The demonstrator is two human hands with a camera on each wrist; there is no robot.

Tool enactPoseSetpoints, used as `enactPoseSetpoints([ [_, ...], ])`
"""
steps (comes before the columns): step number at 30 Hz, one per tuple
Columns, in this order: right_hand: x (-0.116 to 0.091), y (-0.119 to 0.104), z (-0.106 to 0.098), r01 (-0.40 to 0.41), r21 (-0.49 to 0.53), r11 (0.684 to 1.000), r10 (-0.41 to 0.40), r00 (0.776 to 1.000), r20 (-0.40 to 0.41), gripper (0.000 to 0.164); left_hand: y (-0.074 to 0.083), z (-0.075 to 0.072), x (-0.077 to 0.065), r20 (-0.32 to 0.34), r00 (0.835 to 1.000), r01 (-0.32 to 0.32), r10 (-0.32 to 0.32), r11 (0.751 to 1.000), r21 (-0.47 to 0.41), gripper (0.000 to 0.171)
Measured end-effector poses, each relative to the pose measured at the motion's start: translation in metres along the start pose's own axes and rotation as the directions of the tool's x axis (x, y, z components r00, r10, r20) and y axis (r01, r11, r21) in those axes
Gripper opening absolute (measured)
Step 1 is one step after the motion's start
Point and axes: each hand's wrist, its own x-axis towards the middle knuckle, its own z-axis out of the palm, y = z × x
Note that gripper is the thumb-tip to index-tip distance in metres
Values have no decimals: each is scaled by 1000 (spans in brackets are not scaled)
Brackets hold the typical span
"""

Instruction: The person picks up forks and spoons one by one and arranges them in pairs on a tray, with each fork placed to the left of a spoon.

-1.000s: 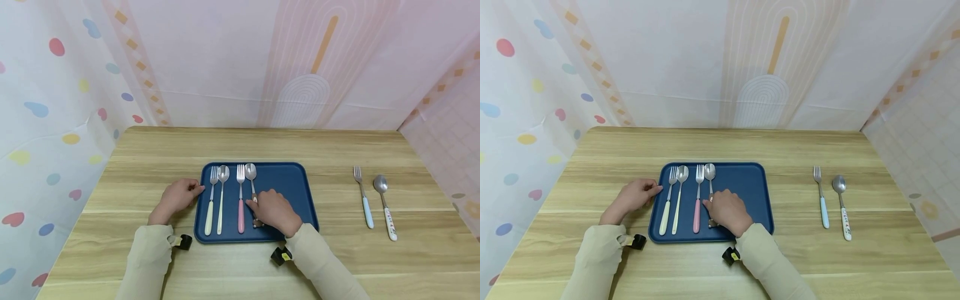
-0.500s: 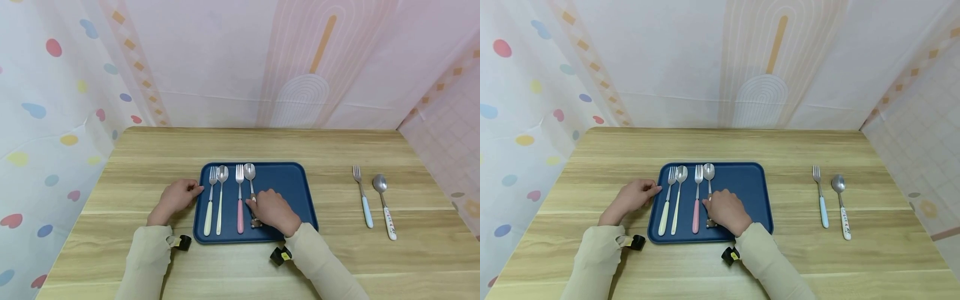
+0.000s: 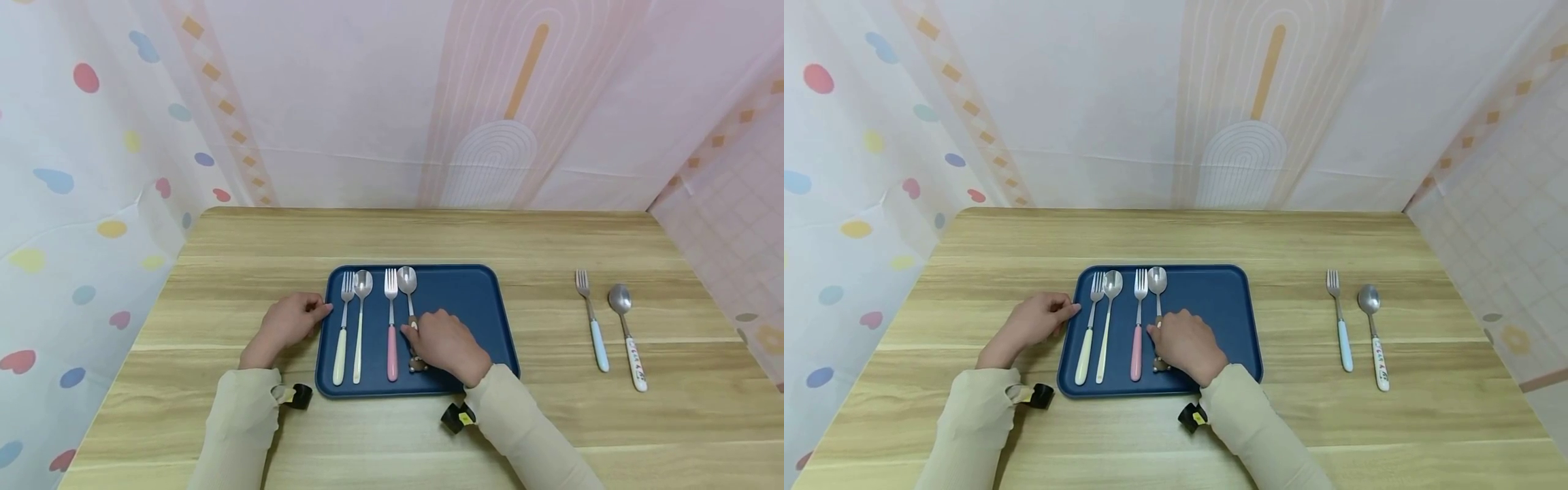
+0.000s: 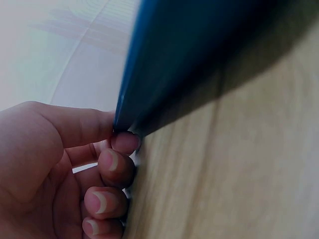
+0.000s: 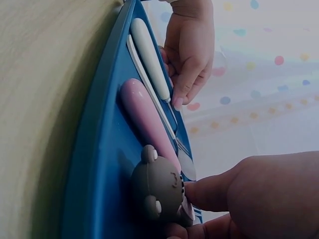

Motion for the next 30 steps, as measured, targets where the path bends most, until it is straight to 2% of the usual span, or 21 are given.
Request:
enactPoseSetpoints([
  [8,1,0,-3,-27,-11,1000,28,999,37,47,-1,-1,0,-4,1000,2,-2,1000,-1,34],
  [15,-12,9,-11,-61,-22,998,61,998,-4,53,1,0,-1,0,1000,9,-9,1000,-11,34],
  [20,-25,30,-24,-32,-6,999,32,998,-51,44,1,1,-1,-4,1000,14,-14,1000,1,34],
  [24,-33,51,-36,21,-2,1000,-21,997,-75,37,1,-1,-1,-3,1000,12,-12,1000,4,34],
  [27,-36,64,-46,50,10,999,-49,994,-99,36,0,-3,0,-8,1000,8,-8,1000,9,34],
  [30,-38,79,-59,41,23,999,-38,992,-117,37,0,-3,1,-15,1000,0,1,1000,13,34],
])
